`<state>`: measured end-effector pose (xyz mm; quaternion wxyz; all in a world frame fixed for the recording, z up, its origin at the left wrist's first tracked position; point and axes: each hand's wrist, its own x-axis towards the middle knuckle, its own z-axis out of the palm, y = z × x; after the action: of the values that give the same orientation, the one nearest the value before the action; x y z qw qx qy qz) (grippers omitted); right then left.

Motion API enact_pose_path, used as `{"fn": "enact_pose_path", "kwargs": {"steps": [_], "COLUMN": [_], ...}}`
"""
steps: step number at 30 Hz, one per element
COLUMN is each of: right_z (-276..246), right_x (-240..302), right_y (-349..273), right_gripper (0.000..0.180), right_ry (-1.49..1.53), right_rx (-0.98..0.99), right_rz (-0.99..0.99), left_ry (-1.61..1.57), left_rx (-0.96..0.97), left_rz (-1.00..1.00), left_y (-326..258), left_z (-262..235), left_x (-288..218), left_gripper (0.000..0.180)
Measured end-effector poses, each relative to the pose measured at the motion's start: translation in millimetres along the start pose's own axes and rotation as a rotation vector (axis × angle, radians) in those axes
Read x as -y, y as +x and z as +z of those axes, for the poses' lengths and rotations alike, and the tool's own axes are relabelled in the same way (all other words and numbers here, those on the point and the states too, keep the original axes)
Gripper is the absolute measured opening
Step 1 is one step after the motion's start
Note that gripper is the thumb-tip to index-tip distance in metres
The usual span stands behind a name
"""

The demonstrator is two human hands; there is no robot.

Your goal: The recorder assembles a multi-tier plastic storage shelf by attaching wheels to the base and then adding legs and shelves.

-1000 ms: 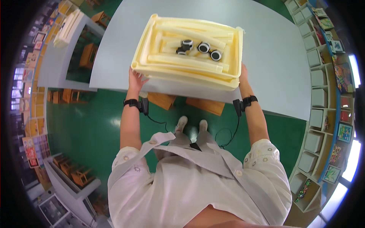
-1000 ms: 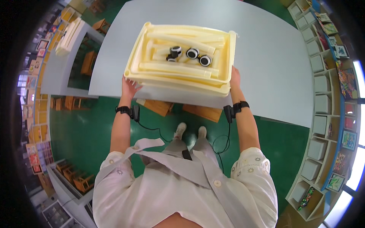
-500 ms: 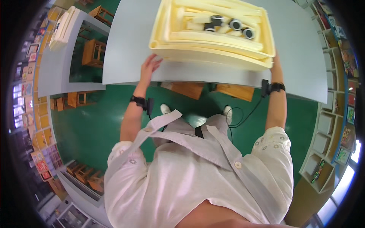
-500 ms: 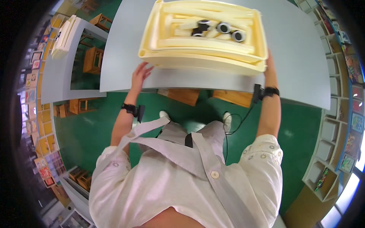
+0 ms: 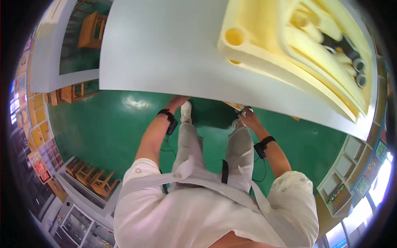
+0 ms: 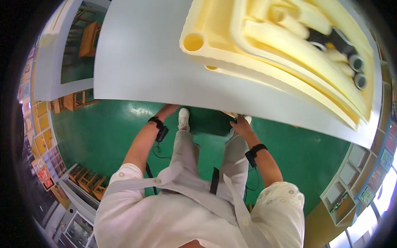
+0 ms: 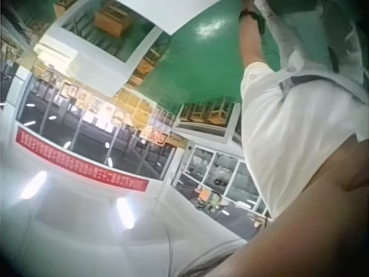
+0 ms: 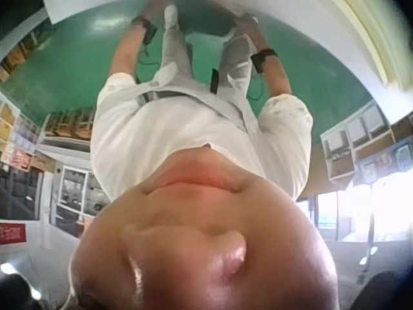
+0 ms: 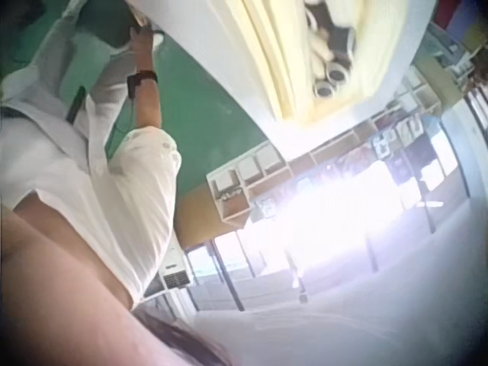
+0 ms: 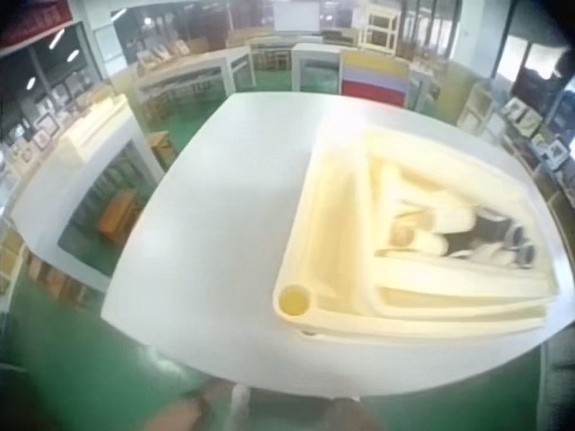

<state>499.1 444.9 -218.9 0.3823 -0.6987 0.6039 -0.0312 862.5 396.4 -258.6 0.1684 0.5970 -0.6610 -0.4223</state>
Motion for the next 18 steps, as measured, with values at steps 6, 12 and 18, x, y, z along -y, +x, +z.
{"fn": "enact_pose_path", "kwargs": {"steps": [6, 12, 18], "right_z": [43.6, 43.0, 57.6], "right_x": [-91.4, -93.3, -54.6], "right_y": [61.7, 62.0, 10.6], "right_gripper": [0.045, 0.051, 0.064], "right_ry": [-0.318, 0.204, 0.097], "right_rx": [0.401, 0.263, 0.342], "right_rz": [0.353, 0.514, 0.598], "left_ry": [0.140, 0.085, 0.062], "left_rx": [-0.026, -0.031, 0.017], "left_rz": [-0.182, -0.184, -0.524], "left_y": [41.1, 20.7, -69.8], "left_z": [56.5, 77.2, 81.7], "left_x": [48.6, 61.6, 22.8], "left_gripper": [0.045, 0.042, 0.032]}}
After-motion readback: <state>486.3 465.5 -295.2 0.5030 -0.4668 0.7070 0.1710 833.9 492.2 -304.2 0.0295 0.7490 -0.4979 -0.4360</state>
